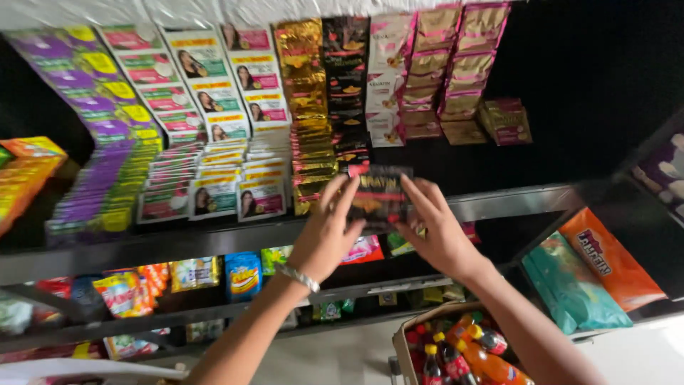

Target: The person repeatedly picks small sachets from a white cardboard box on the floor and places them onto a black shelf, arranging them in rows alongside other similar sachets. The person handles the sachets by hand, moving between the box and the shelf multiple times.

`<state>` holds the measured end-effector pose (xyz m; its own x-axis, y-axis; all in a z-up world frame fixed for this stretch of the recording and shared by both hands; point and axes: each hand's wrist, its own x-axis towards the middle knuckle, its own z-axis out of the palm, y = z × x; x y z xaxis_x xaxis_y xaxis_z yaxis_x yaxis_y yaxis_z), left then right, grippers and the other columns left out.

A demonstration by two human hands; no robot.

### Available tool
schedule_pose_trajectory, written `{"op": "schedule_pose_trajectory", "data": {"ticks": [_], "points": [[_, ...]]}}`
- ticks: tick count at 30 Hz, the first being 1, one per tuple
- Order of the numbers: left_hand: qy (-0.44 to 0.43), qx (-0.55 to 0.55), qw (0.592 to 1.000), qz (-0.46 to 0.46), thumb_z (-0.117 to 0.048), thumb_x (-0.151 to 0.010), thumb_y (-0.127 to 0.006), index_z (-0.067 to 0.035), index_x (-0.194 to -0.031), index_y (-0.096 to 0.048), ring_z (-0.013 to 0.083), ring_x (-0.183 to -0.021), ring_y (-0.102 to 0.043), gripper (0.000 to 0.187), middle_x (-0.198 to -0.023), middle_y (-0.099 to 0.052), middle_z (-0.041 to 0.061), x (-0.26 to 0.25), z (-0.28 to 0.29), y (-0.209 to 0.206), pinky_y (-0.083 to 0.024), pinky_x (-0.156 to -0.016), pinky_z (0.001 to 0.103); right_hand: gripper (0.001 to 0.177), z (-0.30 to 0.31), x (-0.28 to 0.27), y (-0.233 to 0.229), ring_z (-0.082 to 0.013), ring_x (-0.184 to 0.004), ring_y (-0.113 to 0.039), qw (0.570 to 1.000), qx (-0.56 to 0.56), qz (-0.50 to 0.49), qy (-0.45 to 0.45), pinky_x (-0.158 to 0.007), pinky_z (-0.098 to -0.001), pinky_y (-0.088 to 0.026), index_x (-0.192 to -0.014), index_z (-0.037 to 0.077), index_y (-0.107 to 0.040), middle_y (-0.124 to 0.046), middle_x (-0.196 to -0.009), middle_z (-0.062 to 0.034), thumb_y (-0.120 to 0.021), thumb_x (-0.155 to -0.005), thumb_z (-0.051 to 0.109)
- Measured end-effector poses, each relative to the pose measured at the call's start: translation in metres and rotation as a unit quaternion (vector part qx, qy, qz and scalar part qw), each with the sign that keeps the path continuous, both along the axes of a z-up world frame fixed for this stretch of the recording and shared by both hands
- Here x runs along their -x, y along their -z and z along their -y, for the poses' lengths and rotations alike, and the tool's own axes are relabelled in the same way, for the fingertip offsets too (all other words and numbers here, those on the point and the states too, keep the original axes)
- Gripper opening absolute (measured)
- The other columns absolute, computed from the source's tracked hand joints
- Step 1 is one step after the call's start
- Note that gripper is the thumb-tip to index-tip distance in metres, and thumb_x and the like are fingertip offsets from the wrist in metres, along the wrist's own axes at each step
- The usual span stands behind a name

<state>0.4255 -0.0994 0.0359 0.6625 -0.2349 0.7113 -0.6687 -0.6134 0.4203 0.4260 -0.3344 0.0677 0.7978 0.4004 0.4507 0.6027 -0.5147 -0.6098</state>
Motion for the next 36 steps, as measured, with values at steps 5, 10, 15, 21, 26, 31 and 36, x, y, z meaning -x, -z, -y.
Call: {"op": "schedule_pose_trajectory", "data": {"ticks": [5, 10, 15, 21, 26, 31, 36], "points": [[-0.033, -0.023, 0.996, -0.081, -0.011, -0.082, -0.077, -0.004, -0.151, -0.039, 0.0368, -0.112, -0.065, 0.079, -0.152, -0.038, 0.017, -0.102, 0.011, 0.000, -0.058, -0.088, 0.039, 0.082, 0.009, -0.104, 0.005, -0.0139, -0.076, -0.060, 1.000, 0.008, 0.005, -0.011, -0.067, -0.0278, -0.054, -0.158, 0.006, -0.036, -0.048, -0.134, -0.0136, -0.075, -0.086, 0.000], [-0.074, -0.077, 0.987, -0.117, 0.001, -0.081, -0.074, 0.004, -0.148, -0.040, 0.0355, -0.104, -0.068, 0.075, -0.149, -0.037, 0.020, -0.169, 0.022, -0.005, -0.060, -0.086, 0.036, 0.078, 0.004, -0.197, 0.032, -0.0162, -0.070, -0.066, 0.999, 0.027, -0.031, -0.013, -0.061, -0.0300, -0.055, -0.158, 0.005, -0.039, -0.049, -0.127, -0.0159, -0.077, -0.090, 0.005], [-0.124, -0.129, 0.964, -0.196, 0.012, -0.084, -0.064, 0.012, -0.138, -0.046, 0.0372, -0.098, -0.069, 0.057, -0.142, -0.042, 0.027, -0.200, 0.028, 0.012, -0.060, -0.083, 0.036, 0.077, -0.002, -0.242, 0.060, -0.0183, -0.074, -0.071, 0.996, 0.051, -0.036, -0.060, -0.059, -0.0312, -0.061, -0.152, 0.001, -0.039, -0.047, -0.137, -0.0161, -0.078, -0.085, 0.005], [-0.153, -0.254, 0.945, -0.140, 0.009, -0.088, -0.063, 0.012, -0.121, -0.062, 0.0435, -0.115, -0.059, 0.033, -0.133, -0.048, 0.033, -0.217, 0.019, 0.038, -0.056, -0.093, 0.044, 0.075, -0.011, -0.262, 0.093, -0.0236, -0.076, -0.074, 0.984, 0.120, -0.121, -0.046, -0.064, -0.0352, -0.061, -0.150, 0.002, -0.045, -0.059, -0.123, -0.0195, -0.079, -0.085, 0.016], [-0.151, -0.326, 0.912, -0.200, -0.003, -0.082, -0.072, 0.006, -0.100, -0.073, 0.0404, -0.128, -0.048, 0.021, -0.138, -0.050, 0.025, -0.208, 0.023, 0.021, -0.046, -0.105, 0.049, 0.085, -0.011, -0.264, 0.094, -0.0383, -0.103, -0.065, 0.973, 0.226, -0.044, -0.028, -0.091, -0.0425, -0.055, -0.144, 0.002, -0.050, -0.057, -0.125, -0.0254, -0.090, -0.074, 0.028], [-0.150, -0.328, 0.907, -0.217, -0.010, -0.080, -0.077, 0.003, -0.094, -0.076, 0.0387, -0.128, -0.048, 0.019, -0.137, -0.055, 0.021, -0.220, 0.024, 0.038, -0.043, -0.109, 0.050, 0.090, -0.011, -0.270, 0.100, -0.0460, -0.122, -0.055, 0.972, 0.234, 0.008, -0.032, -0.103, -0.0453, -0.049, -0.142, 0.002, -0.051, -0.054, -0.127, -0.0283, -0.093, -0.069, 0.032], [-0.175, -0.335, 0.913, -0.155, -0.004, -0.079, -0.073, -0.001, -0.090, -0.077, 0.0379, -0.124, -0.049, 0.012, -0.130, -0.058, 0.020, -0.234, 0.029, 0.052, -0.044, -0.105, 0.050, 0.088, -0.018, -0.254, 0.081, -0.0457, -0.117, -0.056, 0.970, 0.241, -0.028, 0.012, -0.102, -0.0460, -0.050, -0.142, 0.004, -0.049, -0.049, -0.133, -0.0287, -0.089, -0.070, 0.035]]}}
